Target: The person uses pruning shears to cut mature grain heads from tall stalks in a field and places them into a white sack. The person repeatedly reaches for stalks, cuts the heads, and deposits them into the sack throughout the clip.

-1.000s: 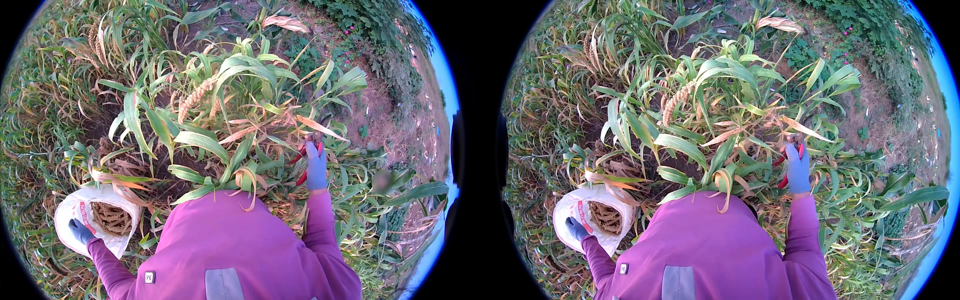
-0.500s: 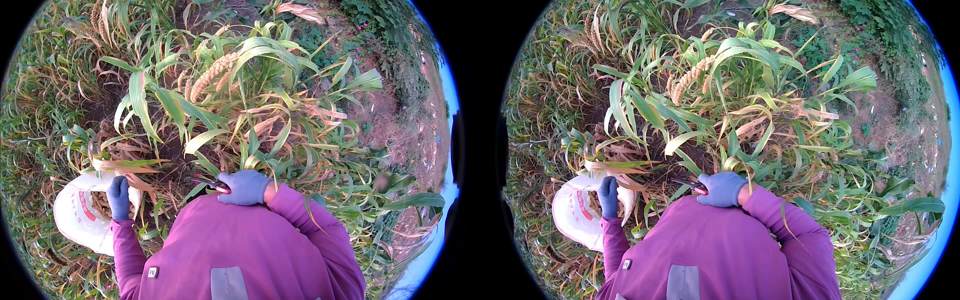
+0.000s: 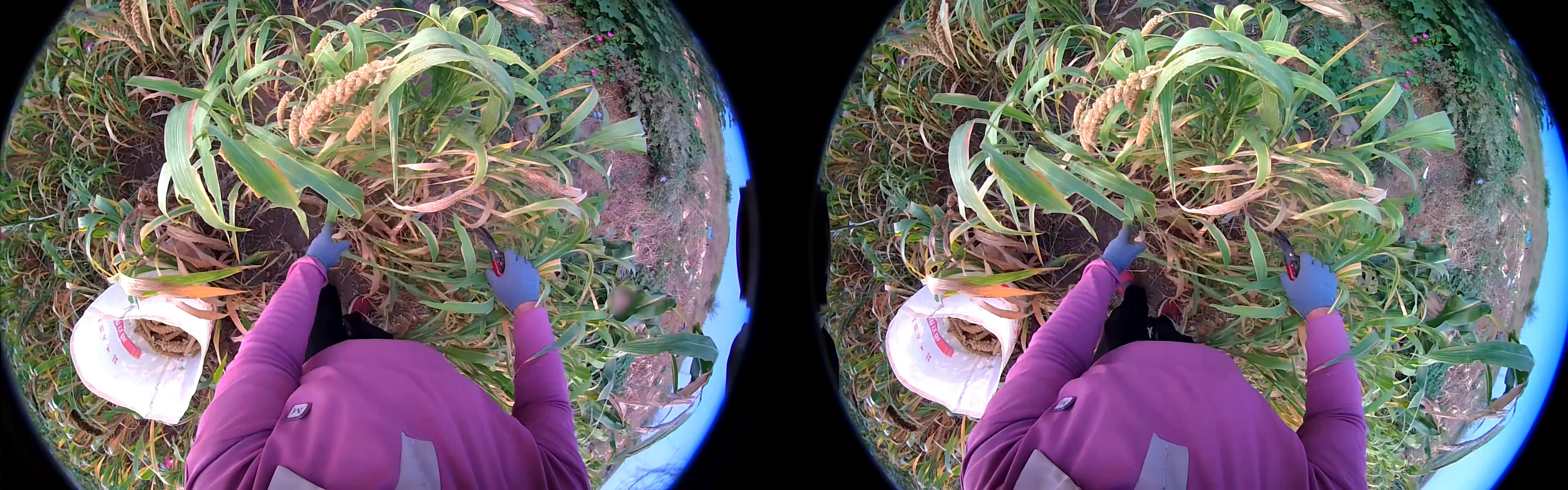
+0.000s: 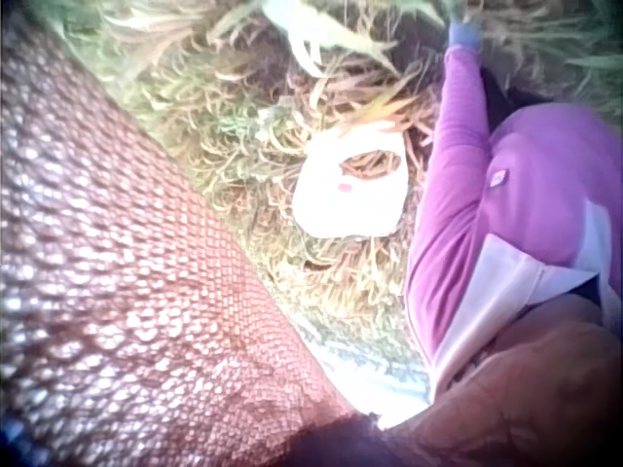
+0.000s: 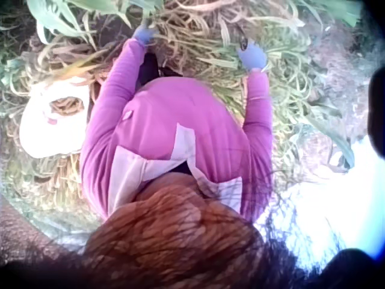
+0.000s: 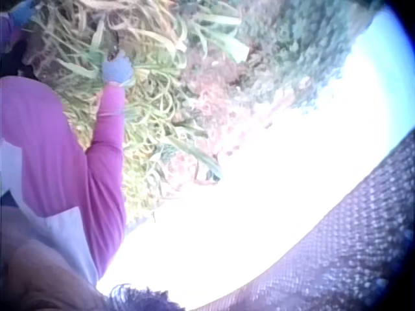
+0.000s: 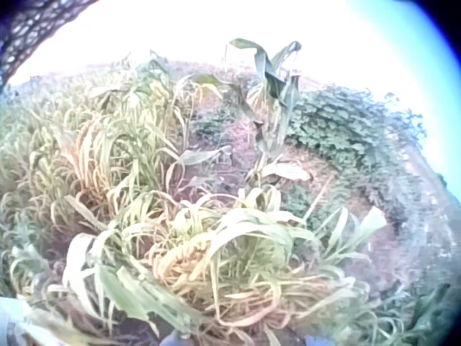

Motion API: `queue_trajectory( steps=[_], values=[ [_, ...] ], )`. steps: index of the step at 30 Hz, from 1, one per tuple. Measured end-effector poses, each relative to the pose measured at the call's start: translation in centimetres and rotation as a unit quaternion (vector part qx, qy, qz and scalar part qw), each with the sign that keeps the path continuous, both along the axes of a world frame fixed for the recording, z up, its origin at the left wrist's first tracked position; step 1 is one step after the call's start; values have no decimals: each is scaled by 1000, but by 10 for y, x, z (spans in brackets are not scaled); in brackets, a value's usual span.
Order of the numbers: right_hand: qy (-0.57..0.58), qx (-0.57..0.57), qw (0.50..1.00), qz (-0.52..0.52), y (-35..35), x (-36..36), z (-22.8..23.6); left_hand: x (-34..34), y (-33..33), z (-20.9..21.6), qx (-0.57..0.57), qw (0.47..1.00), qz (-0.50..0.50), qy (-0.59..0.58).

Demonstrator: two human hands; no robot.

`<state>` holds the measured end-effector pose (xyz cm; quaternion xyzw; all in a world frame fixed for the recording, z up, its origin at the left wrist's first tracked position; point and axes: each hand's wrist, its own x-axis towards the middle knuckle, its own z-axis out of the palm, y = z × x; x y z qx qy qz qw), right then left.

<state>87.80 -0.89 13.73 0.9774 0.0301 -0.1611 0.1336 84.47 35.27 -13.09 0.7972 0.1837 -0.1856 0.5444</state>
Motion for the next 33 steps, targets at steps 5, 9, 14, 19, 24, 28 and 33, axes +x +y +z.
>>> queue_trajectory(
  steps=[5, 9, 14, 19, 24, 28, 33],
  values=[
    [-16, 22, 998, -51, -38, -50, -10, 40, -31, -64, -13, 1000, -22, -3],
    [7, 81, 984, -156, -54, -58, -13, -3, -20, -21, -172, 979, 78, -82],
    [105, 371, 884, -263, -56, -42, 0, -79, 42, 73, -62, 987, 151, 0],
    [304, 349, 882, -92, 80, -32, 53, -108, 85, 99, 27, 991, 111, -66],
    [415, 233, 878, 58, 207, -13, 4, -89, 89, 107, -110, 987, 92, -72],
    [425, 186, 874, 147, 280, 31, -36, -77, 108, 109, -114, 984, 50, -124],
    [569, 212, 784, 131, 323, 64, -66, -68, 138, 95, -66, 976, -17, -205]
  ],
)
